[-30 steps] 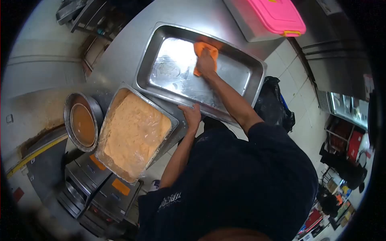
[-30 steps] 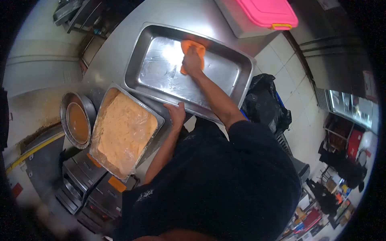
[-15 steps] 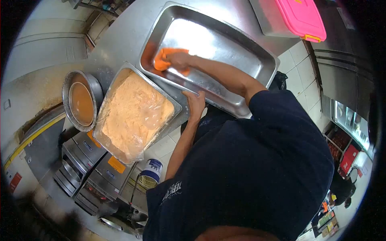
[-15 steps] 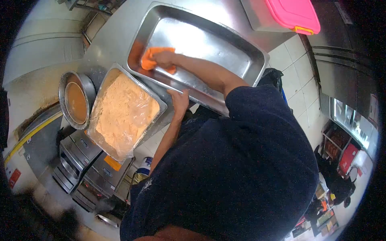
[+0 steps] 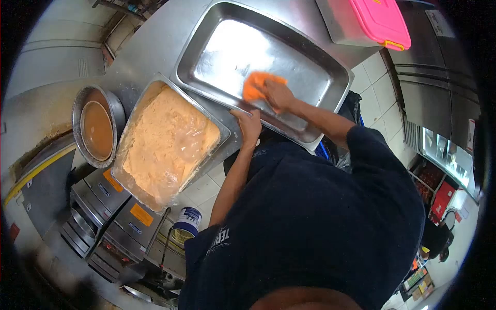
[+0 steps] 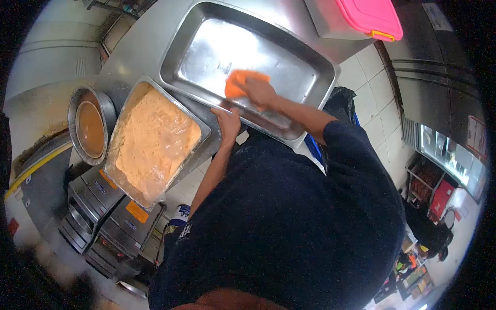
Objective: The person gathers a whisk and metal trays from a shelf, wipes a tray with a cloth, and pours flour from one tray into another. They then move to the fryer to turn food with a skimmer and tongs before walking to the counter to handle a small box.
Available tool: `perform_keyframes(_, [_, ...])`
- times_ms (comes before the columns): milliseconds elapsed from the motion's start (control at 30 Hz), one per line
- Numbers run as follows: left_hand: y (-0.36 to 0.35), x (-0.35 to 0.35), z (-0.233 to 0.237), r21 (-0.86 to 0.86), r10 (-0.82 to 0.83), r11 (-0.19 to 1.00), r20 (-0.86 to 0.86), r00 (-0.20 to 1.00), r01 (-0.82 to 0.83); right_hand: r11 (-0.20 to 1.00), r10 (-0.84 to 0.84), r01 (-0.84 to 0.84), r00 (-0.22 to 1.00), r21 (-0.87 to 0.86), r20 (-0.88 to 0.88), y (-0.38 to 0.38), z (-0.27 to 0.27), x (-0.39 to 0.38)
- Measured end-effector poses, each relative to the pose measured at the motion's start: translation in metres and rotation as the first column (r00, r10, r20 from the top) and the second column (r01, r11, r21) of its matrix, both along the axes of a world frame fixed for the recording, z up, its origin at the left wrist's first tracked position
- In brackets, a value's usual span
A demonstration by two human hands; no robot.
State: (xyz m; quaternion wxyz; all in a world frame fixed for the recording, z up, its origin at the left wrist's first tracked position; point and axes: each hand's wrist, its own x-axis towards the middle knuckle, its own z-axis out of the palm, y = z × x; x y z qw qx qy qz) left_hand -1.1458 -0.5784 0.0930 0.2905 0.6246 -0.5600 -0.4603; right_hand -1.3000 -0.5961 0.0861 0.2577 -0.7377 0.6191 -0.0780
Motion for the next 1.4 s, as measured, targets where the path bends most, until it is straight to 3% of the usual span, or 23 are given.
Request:
perform_keyframes(100, [-0.007, 0.002, 0.004, 0.059, 0.003, 0.998, -0.003, 1.0, -0.003, 0.939, -0.318, 0.323, 0.946, -0.12, 0.063, -0.083, -0.008, 0.005])
perform_keyframes(167, [-0.005, 0.003, 0.009, 0.089, -0.024, 0.996, 0.028, 0.999, 0.022, 0.957, -0.235, 0.235, 0.972, -0.168, 0.022, -0.137, -0.023, 0.014])
perform_keyframes(200, [-0.006, 0.002, 0.011, 0.065, -0.022, 0.998, 0.004, 1.0, 0.022, 0.973, -0.231, 0.227, 0.967, 0.043, 0.112, -0.157, -0.016, 0.026])
perform_keyframes(233, [-0.007, 0.0, 0.011, 0.055, -0.018, 0.998, 0.006, 1.0, 0.018, 0.977, -0.137, 0.137, 0.99, -0.166, 0.01, -0.181, -0.061, 0.041])
perform_keyframes(267, [-0.007, 0.001, 0.007, 0.059, -0.028, 0.998, 0.064, 0.998, 0.024, 0.987, -0.076, 0.097, 0.984, -0.125, 0.16, -0.194, -0.054, 0.058])
perform_keyframes(300, [-0.008, 0.003, 0.004, 0.065, -0.038, 0.997, 0.122, 0.992, 0.031, 0.99, 0.014, -0.006, 0.998, -0.14, 0.055, -0.198, -0.035, 0.07])
perform_keyframes(367, [-0.009, 0.005, 0.002, 0.045, -0.032, 0.999, 0.098, 0.995, 0.027, 0.984, -0.041, 0.071, 0.983, -0.165, 0.178, -0.19, -0.037, 0.085])
perform_keyframes(433, [-0.005, 0.002, 0.003, 0.034, -0.033, 0.999, 0.052, 0.998, 0.031, 0.99, 0.142, -0.138, 0.969, -0.032, 0.203, -0.186, -0.053, 0.092])
perform_keyframes(500, [-0.007, 0.003, 0.007, 0.02, -0.037, 0.999, 0.062, 0.997, 0.035, 0.95, 0.31, -0.3, 0.937, -0.086, 0.16, -0.18, -0.064, 0.111])
perform_keyframes(567, [-0.01, 0.001, 0.002, -0.029, -0.022, 0.999, 0.146, 0.989, 0.026, 0.942, 0.285, -0.321, 0.919, 0.101, 0.271, -0.187, -0.068, 0.111])
perform_keyframes(633, [-0.007, 0.003, 0.01, 0.07, -0.026, 0.997, 0.036, 0.999, 0.023, 0.933, 0.192, -0.276, 0.925, 0.233, 0.327, -0.171, -0.048, 0.105])
perform_keyframes(700, [-0.007, -0.001, 0.013, 0.025, -0.028, 0.999, 0.033, 0.999, 0.027, 0.853, 0.309, -0.37, 0.926, 0.369, 0.215, -0.16, -0.018, 0.078])
perform_keyframes(800, [-0.004, -0.004, 0.019, 0.02, 0.006, 1.0, 0.143, 0.99, -0.009, 0.728, 0.642, -0.588, 0.765, 0.354, -0.049, -0.135, 0.017, 0.042])
perform_keyframes(867, [-0.004, -0.004, 0.02, -0.025, 0.037, 0.999, 0.055, 0.998, -0.036, 0.976, -0.027, 0.041, 0.997, 0.216, -0.069, -0.129, 0.034, 0.027])
perform_keyframes(900, [-0.005, -0.004, 0.019, -0.071, 0.056, 0.996, -0.024, 0.998, -0.058, 0.909, 0.25, -0.318, 0.933, -0.269, -0.259, -0.137, 0.019, 0.005])
perform_keyframes(967, [-0.001, -0.009, 0.013, -0.014, 0.086, 0.996, -0.052, 0.995, -0.086, 0.843, 0.056, -0.201, 0.955, -0.499, -0.29, -0.147, 0.037, -0.026])
perform_keyframes(1000, [0.002, -0.015, 0.018, -0.049, 0.179, 0.982, -0.014, 0.984, -0.18, 0.954, -0.048, -0.073, 0.92, -0.29, -0.389, -0.144, 0.053, -0.037])
perform_keyframes(1067, [0.003, -0.019, 0.017, -0.039, 0.293, 0.956, 0.039, 0.955, -0.292, 0.964, -0.085, -0.1, 0.762, -0.246, -0.642, -0.138, 0.01, -0.083])
perform_keyframes(1133, [0.003, -0.023, 0.012, -0.038, 0.356, 0.934, 0.016, 0.935, -0.355, 0.885, -0.141, -0.311, 0.529, -0.346, -0.837, -0.091, -0.001, -0.103])
perform_keyframes(1200, [0.001, -0.03, 0.024, 0.002, 0.44, 0.898, -0.014, 0.898, -0.44, 0.906, -0.232, -0.025, 0.805, -0.422, -0.547, -0.03, 0.008, -0.115])
perform_keyframes(1267, [0.001, -0.03, 0.016, -0.025, 0.441, 0.897, -0.025, 0.897, -0.442, 0.935, -0.31, 0.222, 0.889, -0.275, -0.338, 0.018, 0.017, -0.122])
perform_keyframes(1333, [0.0, -0.028, 0.019, -0.024, 0.432, 0.902, -0.002, 0.902, -0.432, 0.874, -0.472, 0.486, 0.841, -0.015, -0.263, 0.053, 0.024, -0.118])
perform_keyframes(1400, [0.002, -0.028, 0.009, 0.022, 0.41, 0.912, 0.017, 0.912, -0.41, 0.885, -0.45, 0.466, 0.849, -0.008, -0.277, 0.077, -0.012, -0.115])
